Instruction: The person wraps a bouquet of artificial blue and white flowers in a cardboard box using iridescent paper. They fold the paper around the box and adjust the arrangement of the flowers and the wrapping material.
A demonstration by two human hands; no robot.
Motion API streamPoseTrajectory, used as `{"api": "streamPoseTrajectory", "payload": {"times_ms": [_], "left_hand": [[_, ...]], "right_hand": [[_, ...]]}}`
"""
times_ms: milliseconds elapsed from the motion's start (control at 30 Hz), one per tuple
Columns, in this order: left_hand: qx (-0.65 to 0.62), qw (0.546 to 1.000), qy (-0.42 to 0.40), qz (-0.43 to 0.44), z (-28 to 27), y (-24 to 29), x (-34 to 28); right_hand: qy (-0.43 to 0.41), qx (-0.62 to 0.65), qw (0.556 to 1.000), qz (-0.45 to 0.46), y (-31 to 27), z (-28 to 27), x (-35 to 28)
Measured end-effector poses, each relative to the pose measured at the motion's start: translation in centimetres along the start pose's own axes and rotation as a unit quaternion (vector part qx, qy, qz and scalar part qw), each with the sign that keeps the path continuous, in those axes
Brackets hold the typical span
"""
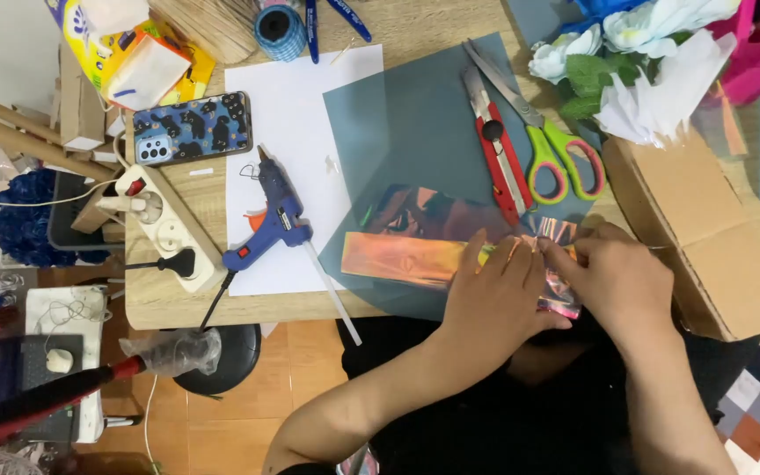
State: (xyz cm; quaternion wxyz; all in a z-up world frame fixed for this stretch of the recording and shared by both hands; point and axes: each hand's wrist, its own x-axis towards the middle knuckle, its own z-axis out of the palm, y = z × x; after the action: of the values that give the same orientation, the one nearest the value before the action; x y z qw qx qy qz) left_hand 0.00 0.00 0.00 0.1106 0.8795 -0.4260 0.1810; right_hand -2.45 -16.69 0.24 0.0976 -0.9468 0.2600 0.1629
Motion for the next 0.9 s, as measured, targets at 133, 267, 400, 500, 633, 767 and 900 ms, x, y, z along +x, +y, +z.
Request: {"api": "streamPoseTrajectory", "payload": {"times_ms": [133, 267, 400, 500, 633, 767, 900], "left_hand": [[0.002, 0.999, -0.027, -0.022, 1.1, 0.5, -0.9], [0.049, 0.998, -0.023, 0.010, 1.1, -1.1, -1.7], [0.027, 0.998, -0.026, 0.052, 0.5, -2.3, -1.6], [0.043, 0.993, -0.054, 0.092, 0.4, -2.1, -1.8], [-0.040, 0.991, 0.056, 0.111, -0.7, -2.0, -1.9], [-0.032, 0.988, 0.050, 0.140, -1.8, -2.9, -1.5], [0.000, 0.990, -0.089, 0.105, -1.5, -5.5, -2.7]], "right_hand": [[0.016, 0.035, 0.999, 0.000, 0.3, 0.1, -0.3], [0.007, 0.084, 0.996, -0.007, 0.6, 0.1, -0.2], [-0.010, 0.053, 0.999, 0.001, 0.3, -0.6, -0.7], [0.059, 0.049, 0.997, 0.019, 0.3, -1.4, -3.3], [0.308, 0.007, 0.942, -0.131, 2.2, -0.3, -5.7], [0.187, 0.168, 0.930, -0.268, 0.6, -0.8, -7.0], [0.150, 0.155, 0.923, -0.319, 0.4, 1.4, -6.7]]}}
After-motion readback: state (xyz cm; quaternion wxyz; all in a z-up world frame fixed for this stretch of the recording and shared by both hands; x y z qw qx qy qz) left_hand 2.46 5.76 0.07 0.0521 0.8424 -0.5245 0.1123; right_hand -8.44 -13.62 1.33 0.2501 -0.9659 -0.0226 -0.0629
